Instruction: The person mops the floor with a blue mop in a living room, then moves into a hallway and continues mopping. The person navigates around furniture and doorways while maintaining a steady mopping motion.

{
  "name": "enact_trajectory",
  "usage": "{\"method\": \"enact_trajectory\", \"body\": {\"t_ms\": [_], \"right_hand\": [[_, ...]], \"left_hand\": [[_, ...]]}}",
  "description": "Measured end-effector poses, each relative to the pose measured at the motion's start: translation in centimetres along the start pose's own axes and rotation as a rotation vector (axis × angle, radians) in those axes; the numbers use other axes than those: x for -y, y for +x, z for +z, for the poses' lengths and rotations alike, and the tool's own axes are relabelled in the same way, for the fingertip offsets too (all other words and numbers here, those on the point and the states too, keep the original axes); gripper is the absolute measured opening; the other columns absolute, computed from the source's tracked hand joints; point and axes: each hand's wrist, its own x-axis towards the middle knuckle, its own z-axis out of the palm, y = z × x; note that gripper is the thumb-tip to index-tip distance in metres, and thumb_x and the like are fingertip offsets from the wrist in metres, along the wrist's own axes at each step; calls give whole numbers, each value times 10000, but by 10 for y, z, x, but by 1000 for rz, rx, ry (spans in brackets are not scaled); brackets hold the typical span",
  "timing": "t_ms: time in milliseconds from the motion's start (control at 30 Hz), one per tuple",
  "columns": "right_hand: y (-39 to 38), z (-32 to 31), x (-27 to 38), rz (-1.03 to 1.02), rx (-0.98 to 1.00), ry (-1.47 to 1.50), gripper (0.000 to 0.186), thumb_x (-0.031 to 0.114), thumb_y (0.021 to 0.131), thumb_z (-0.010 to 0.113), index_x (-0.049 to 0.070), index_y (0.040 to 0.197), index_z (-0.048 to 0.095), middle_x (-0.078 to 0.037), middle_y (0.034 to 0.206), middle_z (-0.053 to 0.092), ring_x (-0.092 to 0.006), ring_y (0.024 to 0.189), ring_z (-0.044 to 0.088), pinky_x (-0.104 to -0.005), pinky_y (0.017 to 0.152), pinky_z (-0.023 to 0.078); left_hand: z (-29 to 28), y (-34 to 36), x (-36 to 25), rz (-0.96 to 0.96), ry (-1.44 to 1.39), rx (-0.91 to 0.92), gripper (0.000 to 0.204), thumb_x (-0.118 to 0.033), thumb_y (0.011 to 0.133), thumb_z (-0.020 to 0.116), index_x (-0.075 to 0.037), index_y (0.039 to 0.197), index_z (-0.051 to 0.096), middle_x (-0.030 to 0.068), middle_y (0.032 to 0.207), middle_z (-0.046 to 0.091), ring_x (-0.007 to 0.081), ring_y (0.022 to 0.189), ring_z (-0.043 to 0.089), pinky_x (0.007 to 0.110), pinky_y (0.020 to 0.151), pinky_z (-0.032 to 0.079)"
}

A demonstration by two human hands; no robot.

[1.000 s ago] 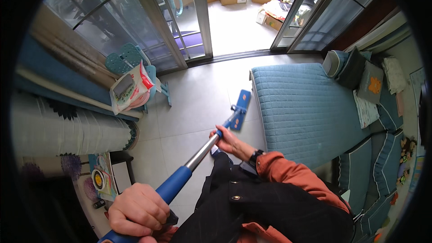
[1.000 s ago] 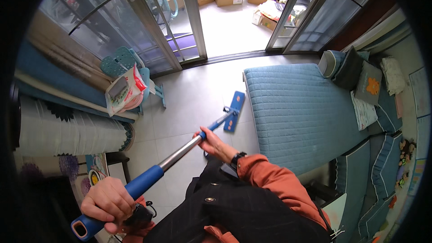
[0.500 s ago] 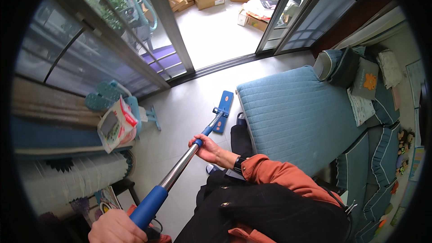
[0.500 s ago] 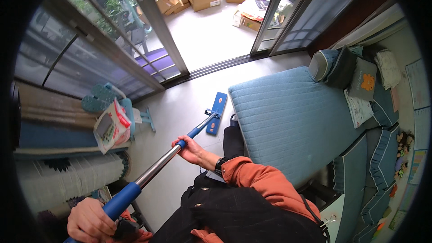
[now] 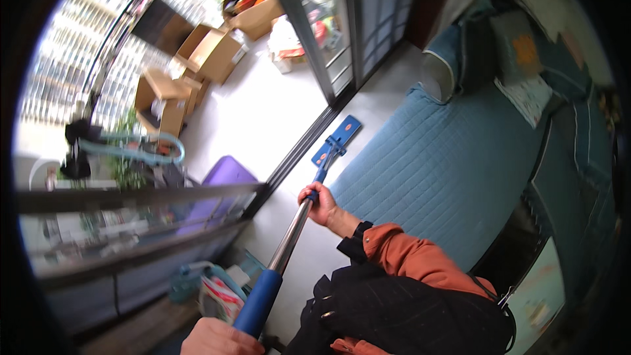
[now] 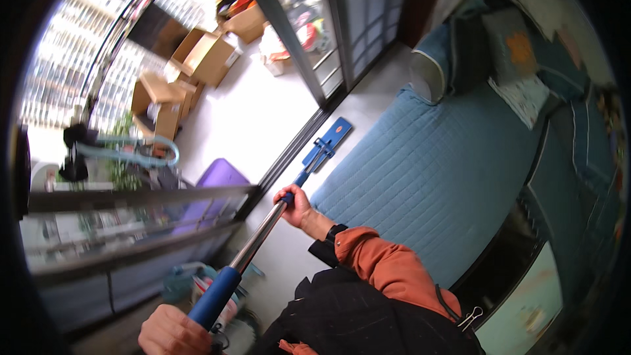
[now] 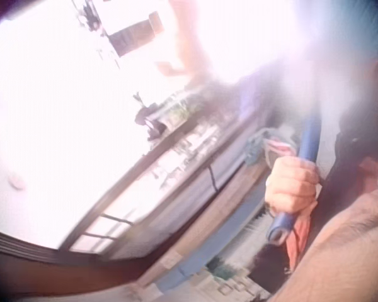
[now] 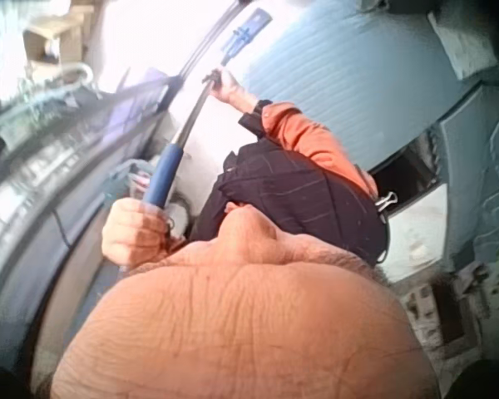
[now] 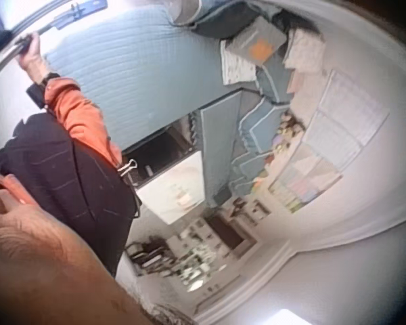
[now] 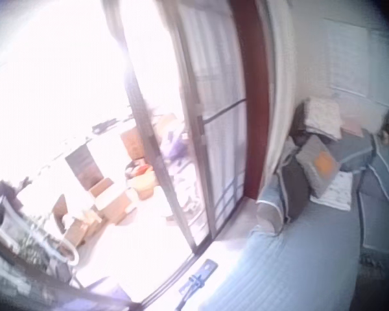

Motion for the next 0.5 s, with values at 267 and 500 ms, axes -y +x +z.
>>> {"method": "enact_trajectory", "body": {"t_ms": [267,500], "right_hand": [[52,96,192,-551,154,-103,148,89,824,559,46,768,429,-64,706,506,-155,618,531,-285,627,512],[49,138,224,-500,338,292,256,158,822,616,-43,926,497,-126,859,591,-241,843,612,-309,803,532]], "left_hand": [[-19,80,163,64,-130,-79,192,77,607,676,-17,670,521,77,577,547,211,480,533,344,500,463],[-39,123,225,26,-46,173,249,78,628,703,-60,732,523,41,644,547,208,586,554,365,651,447]]}}
